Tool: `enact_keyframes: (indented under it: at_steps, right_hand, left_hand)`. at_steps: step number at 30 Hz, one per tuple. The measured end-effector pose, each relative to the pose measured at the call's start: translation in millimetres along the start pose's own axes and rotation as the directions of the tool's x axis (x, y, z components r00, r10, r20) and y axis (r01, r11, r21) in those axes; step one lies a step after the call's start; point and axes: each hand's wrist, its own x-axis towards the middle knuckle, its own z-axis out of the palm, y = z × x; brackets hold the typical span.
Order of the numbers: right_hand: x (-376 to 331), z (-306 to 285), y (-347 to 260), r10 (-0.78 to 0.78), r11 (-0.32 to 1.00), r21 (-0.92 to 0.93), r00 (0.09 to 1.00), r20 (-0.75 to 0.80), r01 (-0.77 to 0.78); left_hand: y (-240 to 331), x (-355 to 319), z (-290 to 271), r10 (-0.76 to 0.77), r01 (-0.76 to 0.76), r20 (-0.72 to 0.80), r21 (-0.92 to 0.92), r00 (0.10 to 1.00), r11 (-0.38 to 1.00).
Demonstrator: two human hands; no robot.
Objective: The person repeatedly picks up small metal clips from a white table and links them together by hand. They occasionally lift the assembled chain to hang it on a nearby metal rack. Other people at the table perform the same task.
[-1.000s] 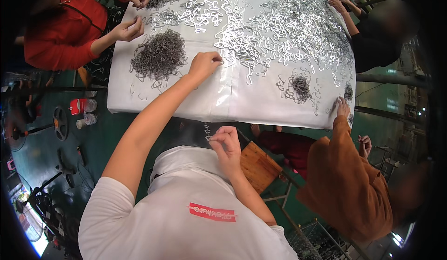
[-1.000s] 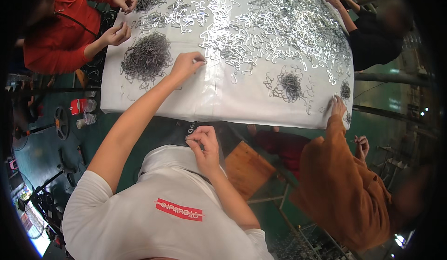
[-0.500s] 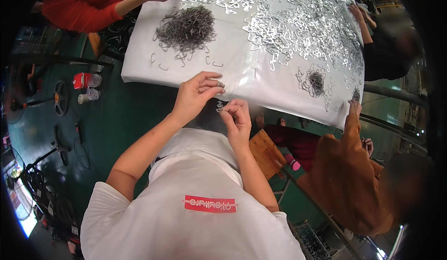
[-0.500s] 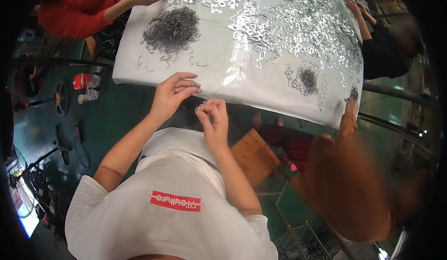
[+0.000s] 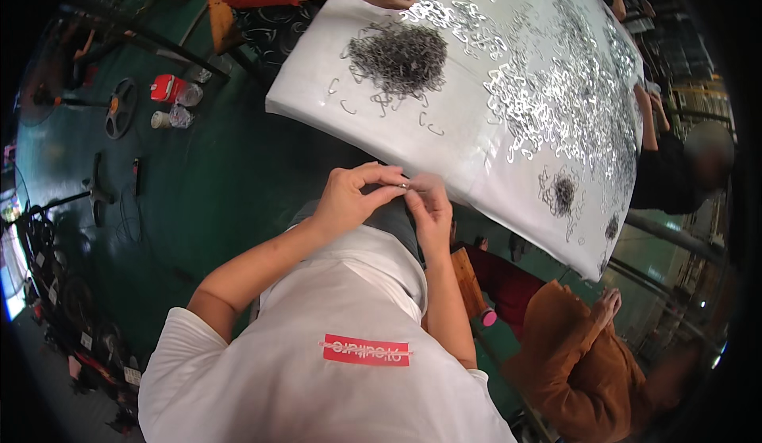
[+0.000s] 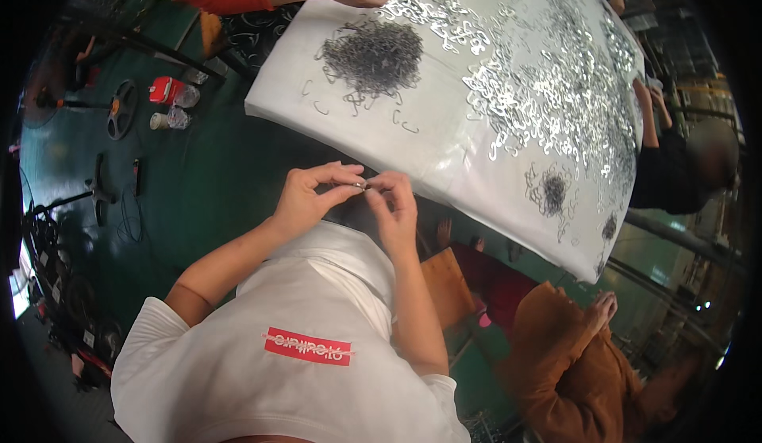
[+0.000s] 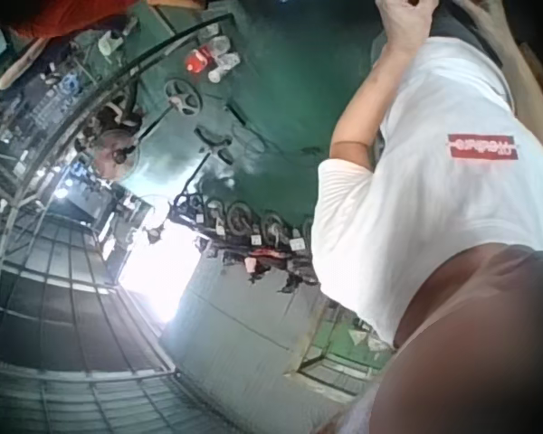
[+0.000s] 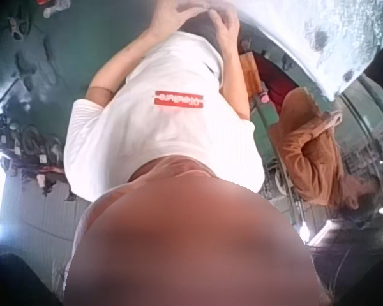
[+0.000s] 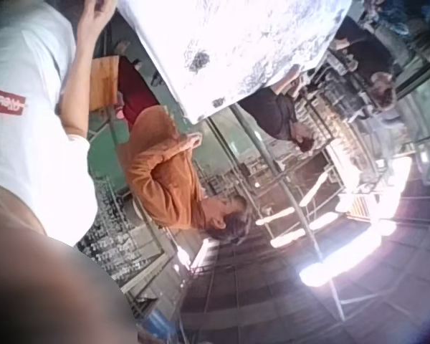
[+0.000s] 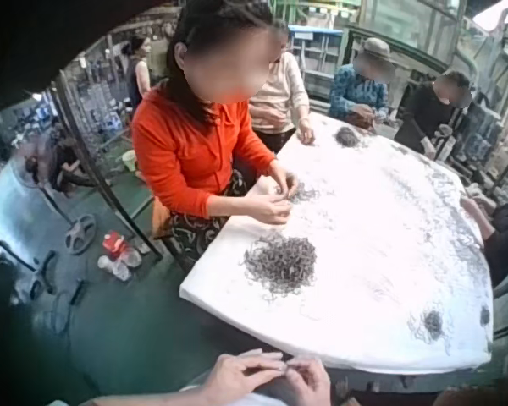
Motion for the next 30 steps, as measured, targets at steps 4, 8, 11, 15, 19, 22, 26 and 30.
enact_keyframes:
  at_steps: [4,8,11,15,19,22,26,30]
  right_hand:
    - [63,12,11,0.027,0.95,-0.311,0.999,0.038,-0.014]
    - [145,61,35,-0.079,0.773,-0.613,0.983,0.168,0.166]
    - [183,94,45,-0.01,0.524,-0.841,0.988,0.154,0.136]
    - [203,122,57,0.049,0.219,-0.965,0.986,0.157,0.143]
    - [205,115,65,0.158,0.303,-0.938,0.962,0.224,0.169]
    - [197,77,59,0.353,0.734,-0.676,0.89,0.289,-0.072]
    - [151,24,38,0.518,0.801,0.115,0.778,0.355,-0.587]
    - [103,-1,11,0.521,0.736,0.344,0.812,0.264,-0.583]
  left_hand:
    - [-14,-11,-12,0.01,-0.009,-0.028,0.047,1.0,0.999]
    - [-25,-17,-18,-0.013,0.016,-0.064,0.053,0.998,0.998]
    - [-31,-17,-20,0.039,-0.031,-0.087,0.09,0.995,0.995]
    - [-35,-16,-21,0.058,-0.047,-0.109,0.103,0.992,0.994]
    - [-36,-13,-18,0.141,-0.124,-0.141,0.122,0.98,0.985]
    - [-34,-10,-18,0.172,-0.159,-0.11,0.114,0.979,0.981]
    - [-31,-6,-14,0.192,-0.183,-0.069,0.122,0.979,0.975]
    - [-29,-3,-2,0.14,-0.139,-0.026,0.034,0.99,0.99]
